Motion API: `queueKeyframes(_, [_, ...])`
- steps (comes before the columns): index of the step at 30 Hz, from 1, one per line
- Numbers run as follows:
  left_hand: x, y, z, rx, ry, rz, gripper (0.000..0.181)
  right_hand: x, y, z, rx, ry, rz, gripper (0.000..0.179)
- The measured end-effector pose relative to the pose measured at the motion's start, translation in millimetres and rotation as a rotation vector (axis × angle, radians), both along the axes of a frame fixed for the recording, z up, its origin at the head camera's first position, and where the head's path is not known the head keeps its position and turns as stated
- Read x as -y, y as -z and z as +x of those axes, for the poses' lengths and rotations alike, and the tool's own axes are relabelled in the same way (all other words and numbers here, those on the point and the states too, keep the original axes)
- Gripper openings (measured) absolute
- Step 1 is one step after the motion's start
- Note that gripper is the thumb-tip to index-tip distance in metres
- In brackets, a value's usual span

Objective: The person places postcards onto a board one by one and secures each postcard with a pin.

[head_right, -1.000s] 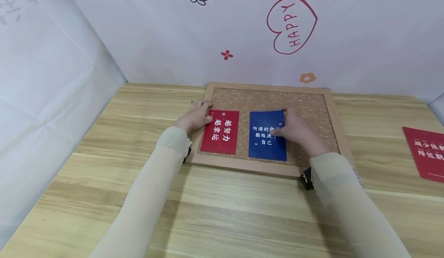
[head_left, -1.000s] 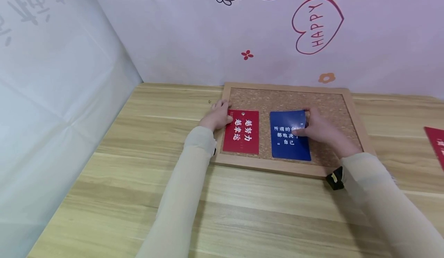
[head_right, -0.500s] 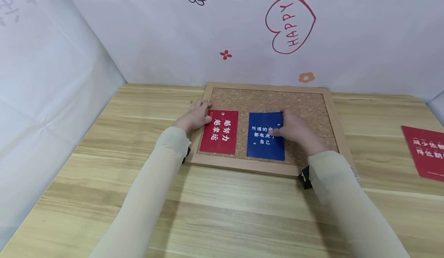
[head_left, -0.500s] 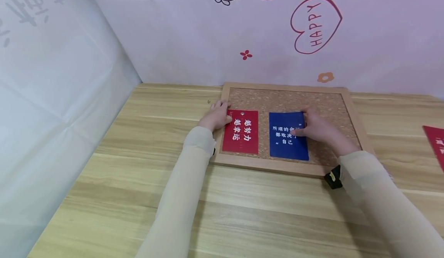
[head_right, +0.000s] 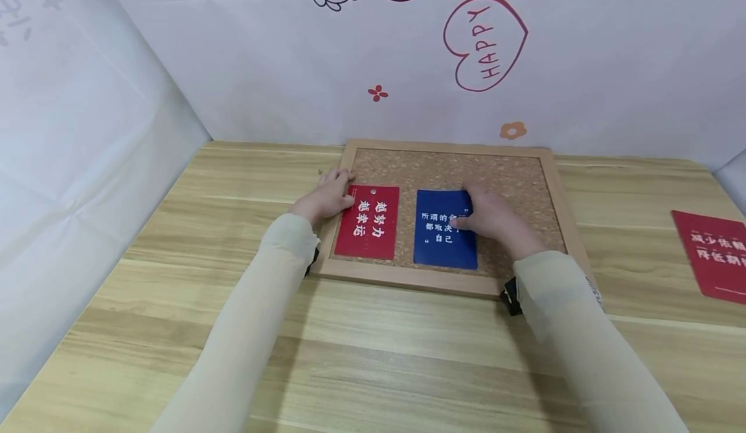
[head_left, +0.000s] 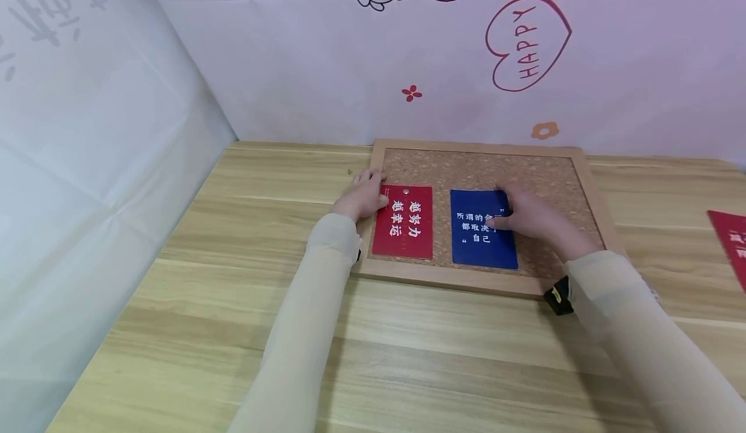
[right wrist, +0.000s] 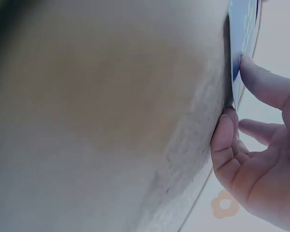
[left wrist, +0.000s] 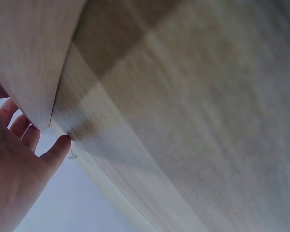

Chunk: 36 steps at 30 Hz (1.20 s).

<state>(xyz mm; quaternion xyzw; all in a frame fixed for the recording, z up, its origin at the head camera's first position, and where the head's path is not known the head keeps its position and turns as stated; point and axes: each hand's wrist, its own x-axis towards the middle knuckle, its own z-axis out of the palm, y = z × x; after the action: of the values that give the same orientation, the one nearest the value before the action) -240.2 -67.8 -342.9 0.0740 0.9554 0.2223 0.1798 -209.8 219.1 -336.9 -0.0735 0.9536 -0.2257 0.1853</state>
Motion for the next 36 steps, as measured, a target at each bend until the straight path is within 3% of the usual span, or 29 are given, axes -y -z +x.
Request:
queueKeyframes(12, [-0.1, 0.9, 0.4, -0.003, -0.004, -0.004, 0.058, 5.7, -4.8, -1.0, 0.034, -0.007, 0.095, 0.081])
queueKeyframes(23, [-0.8, 0.6, 1.2, -0.012, 0.002, -0.007, 0.059, 6.6, -5.1, 0.4, 0.044, 0.034, 0.098, 0.078])
queueKeyframes(29, [-0.9, 1.3, 0.4, -0.012, 0.005, -0.006, 0.058, 7.9, -6.3, 1.4, 0.005, -0.016, 0.114, 0.073])
queueKeyframes(36, [-1.5, 1.9, -1.7, 0.005, -0.006, 0.009, 0.057, 8.6, -7.1, 0.5, 0.034, -0.065, 0.139, 0.071])
